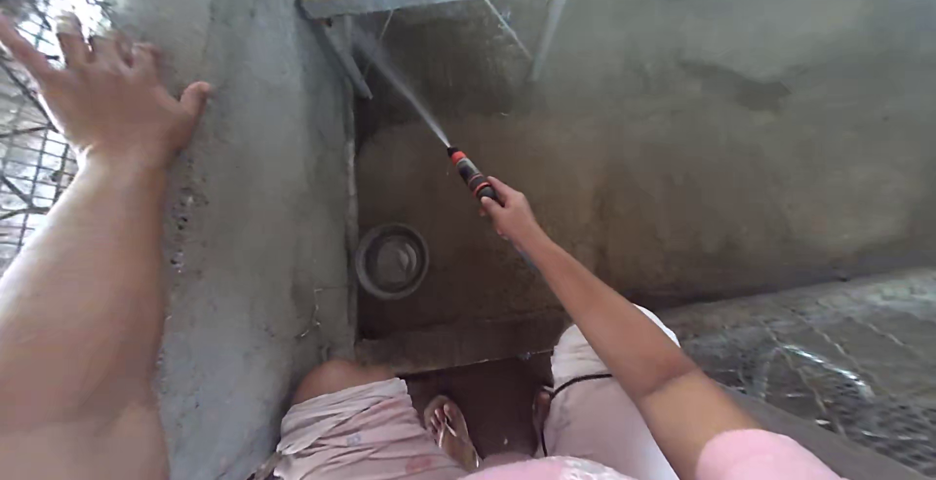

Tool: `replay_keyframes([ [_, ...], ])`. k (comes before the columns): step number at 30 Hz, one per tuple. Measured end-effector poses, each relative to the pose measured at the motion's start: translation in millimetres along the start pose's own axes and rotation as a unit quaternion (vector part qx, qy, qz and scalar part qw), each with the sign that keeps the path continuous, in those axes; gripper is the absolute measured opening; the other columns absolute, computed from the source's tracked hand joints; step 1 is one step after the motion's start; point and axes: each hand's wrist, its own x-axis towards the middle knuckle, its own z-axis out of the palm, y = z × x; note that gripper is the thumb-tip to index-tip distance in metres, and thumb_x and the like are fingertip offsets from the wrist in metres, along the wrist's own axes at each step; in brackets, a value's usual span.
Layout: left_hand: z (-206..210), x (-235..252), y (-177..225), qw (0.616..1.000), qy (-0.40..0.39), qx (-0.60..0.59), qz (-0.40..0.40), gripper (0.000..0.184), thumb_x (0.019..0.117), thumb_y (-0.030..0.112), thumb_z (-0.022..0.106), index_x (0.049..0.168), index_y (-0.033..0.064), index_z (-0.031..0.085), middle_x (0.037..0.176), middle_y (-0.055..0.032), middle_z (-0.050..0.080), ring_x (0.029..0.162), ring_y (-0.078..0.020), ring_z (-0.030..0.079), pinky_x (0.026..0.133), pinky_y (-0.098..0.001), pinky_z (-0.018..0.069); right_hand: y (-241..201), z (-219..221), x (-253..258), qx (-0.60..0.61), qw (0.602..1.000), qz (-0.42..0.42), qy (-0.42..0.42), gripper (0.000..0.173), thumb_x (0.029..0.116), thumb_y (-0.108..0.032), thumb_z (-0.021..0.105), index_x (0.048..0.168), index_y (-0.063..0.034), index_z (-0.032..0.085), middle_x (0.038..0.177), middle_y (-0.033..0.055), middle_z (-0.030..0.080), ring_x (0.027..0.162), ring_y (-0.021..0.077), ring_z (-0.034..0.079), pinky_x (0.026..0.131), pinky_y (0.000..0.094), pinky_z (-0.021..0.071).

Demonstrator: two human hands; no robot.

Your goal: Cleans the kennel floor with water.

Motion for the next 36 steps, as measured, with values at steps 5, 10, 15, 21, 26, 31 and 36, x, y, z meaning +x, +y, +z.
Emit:
replay_keyframes([
  [5, -2.8, -0.6, 1.1, 1.000, 0.002, 0.007, 0.000, 0.077, 0.1018, 0.064, 0.037, 0.144, 0.0011, 0.051, 0.150, -0.0268, 0.049, 0.153, -0.0450, 0.025, 0.122, -0.0702, -0.0027, 1.6, -12.1, 1.0, 0.018, 0.999, 0.005, 0.039, 0.053, 0.1107, -0.021, 0.049, 0.161, -0.0141, 0.035, 0.107, 0.0190, 0.067, 0.059, 0.0176, 0.050, 0.053, 0.0337, 0.0454],
  [10, 3.7, 3.1, -0.3, 1.000, -0.009, 0.004, -0.017, 0.080, 0.1006, 0.067, 0.036, 0.147, 0.0026, 0.049, 0.154, -0.0271, 0.044, 0.153, -0.0446, 0.024, 0.122, -0.0705, 0.0063, 5.3, -25.7, 10.5, 0.090, 0.992, 0.046, 0.072, 0.051, 0.1109, -0.017, 0.048, 0.160, -0.0215, 0.036, 0.106, 0.0147, 0.066, 0.053, 0.0131, 0.045, 0.047, 0.0290, 0.0397],
  [15, 7.2, 6.7, -4.1, 1.000, -0.003, -0.006, -0.012, 0.075, 0.1015, 0.062, 0.040, 0.147, 0.0037, 0.050, 0.152, -0.0286, 0.046, 0.151, -0.0465, 0.028, 0.120, -0.0722, 0.0075, 5.0, -37.2, 15.3, 0.115, 0.983, 0.071, 0.125, 0.051, 0.1112, -0.018, 0.047, 0.161, -0.0226, 0.035, 0.106, 0.0158, 0.065, 0.051, 0.0131, 0.043, 0.046, 0.0289, 0.0392],
  [21, 12.0, 7.8, -6.6, 1.000, 0.002, 0.006, -0.017, 0.079, 0.0996, 0.067, 0.036, 0.143, 0.0029, 0.053, 0.154, -0.0269, 0.045, 0.153, -0.0450, 0.024, 0.120, -0.0704, 0.0124, 12.0, -38.1, 19.3, 0.123, 0.978, 0.055, 0.159, 0.054, 0.1108, -0.015, 0.047, 0.162, -0.0198, 0.031, 0.105, 0.0170, 0.062, 0.053, 0.0151, 0.045, 0.047, 0.0304, 0.0417],
  [26, 2.9, 5.1, 1.4, 1.000, -0.007, 0.017, -0.007, 0.070, 0.1026, 0.057, 0.044, 0.144, 0.0008, 0.052, 0.153, -0.0294, 0.045, 0.152, -0.0465, 0.026, 0.121, -0.0667, 0.0191, 4.8, -28.0, 10.2, 0.125, 0.987, 0.040, 0.098, 0.052, 0.1105, -0.016, 0.049, 0.161, -0.0191, 0.036, 0.100, 0.0136, 0.064, 0.050, 0.0109, 0.043, 0.044, 0.0261, 0.0393],
  [31, -18.7, -4.8, 20.2, 0.999, -0.044, 0.003, -0.030, 0.063, 0.1054, 0.048, 0.047, 0.146, -0.0008, 0.049, 0.156, -0.0307, 0.039, 0.152, -0.0465, 0.025, 0.121, -0.0655, 0.0199, 4.1, -27.6, 10.1, 0.127, 0.985, 0.031, 0.108, 0.051, 0.1102, -0.015, 0.049, 0.160, -0.0181, 0.038, 0.102, 0.0142, 0.065, 0.050, 0.0110, 0.043, 0.044, 0.0262, 0.0390],
  [36, 0.9, -0.3, 1.8, 1.000, 0.011, 0.008, -0.009, 0.074, 0.1028, 0.059, 0.041, 0.146, -0.0002, 0.050, 0.152, -0.0279, 0.046, 0.152, -0.0452, 0.026, 0.122, -0.0695, 0.0071, 12.0, -32.9, 17.7, 0.127, 0.980, 0.028, 0.151, 0.054, 0.1103, -0.016, 0.048, 0.162, -0.0186, 0.032, 0.104, 0.0172, 0.065, 0.052, 0.0152, 0.046, 0.047, 0.0313, 0.0431],
])
